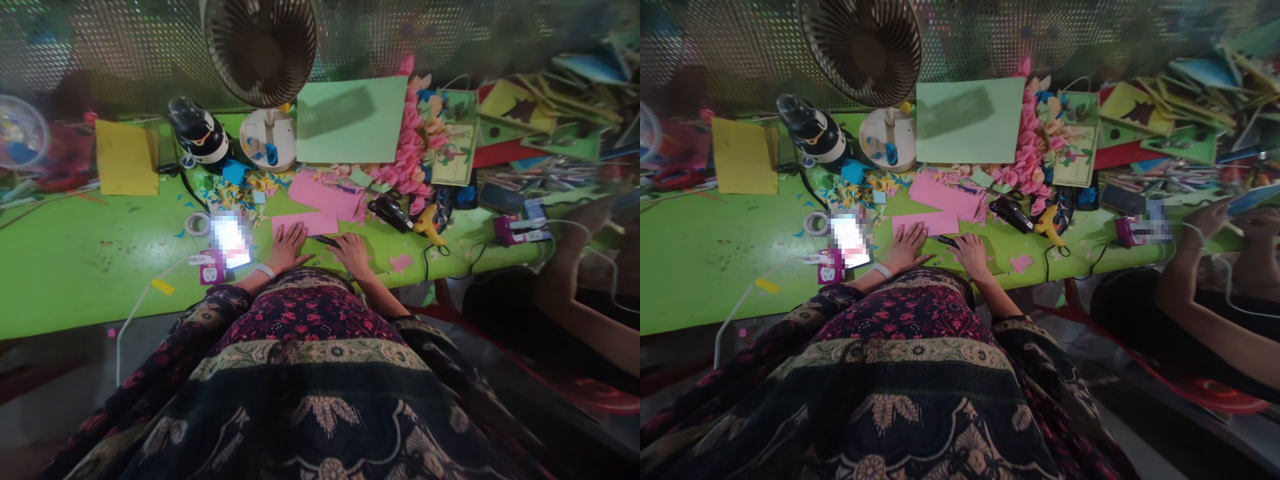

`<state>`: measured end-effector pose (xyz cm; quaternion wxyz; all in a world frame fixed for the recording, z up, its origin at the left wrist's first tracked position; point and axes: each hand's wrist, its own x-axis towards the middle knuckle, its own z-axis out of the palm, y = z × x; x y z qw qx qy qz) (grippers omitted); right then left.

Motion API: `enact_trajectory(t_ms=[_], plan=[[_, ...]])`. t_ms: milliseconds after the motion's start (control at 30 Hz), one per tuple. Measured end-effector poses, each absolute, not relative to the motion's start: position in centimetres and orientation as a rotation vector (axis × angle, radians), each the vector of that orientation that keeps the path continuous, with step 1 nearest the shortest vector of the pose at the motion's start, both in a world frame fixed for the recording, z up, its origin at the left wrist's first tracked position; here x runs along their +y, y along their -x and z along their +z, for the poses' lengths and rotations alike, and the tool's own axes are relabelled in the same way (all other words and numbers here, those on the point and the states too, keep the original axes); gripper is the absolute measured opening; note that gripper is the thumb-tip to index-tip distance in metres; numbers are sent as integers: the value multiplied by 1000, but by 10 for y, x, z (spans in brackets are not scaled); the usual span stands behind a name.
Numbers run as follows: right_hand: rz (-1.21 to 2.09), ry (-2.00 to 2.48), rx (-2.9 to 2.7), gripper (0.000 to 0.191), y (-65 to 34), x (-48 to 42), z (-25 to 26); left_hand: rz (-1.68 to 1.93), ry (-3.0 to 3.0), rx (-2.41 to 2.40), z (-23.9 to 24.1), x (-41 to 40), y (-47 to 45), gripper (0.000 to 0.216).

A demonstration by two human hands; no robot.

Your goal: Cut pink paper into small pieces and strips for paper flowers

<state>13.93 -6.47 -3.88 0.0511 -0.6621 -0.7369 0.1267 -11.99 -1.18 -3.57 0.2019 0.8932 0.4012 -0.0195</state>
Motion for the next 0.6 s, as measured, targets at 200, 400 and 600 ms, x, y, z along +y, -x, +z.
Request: enact_trajectory(t_ms=[200, 400, 600], plan=[[360, 2026, -2180, 41, -148, -69, -42, -29, -2480, 1115, -36, -7, 112, 87], [339, 2049, -2126, 40, -158, -62, -46, 19, -2470, 1102, -35, 8, 103, 82], [336, 2066, -2145, 37, -157, -63, -47, 26, -2428, 1222, -32, -1, 134, 84]])
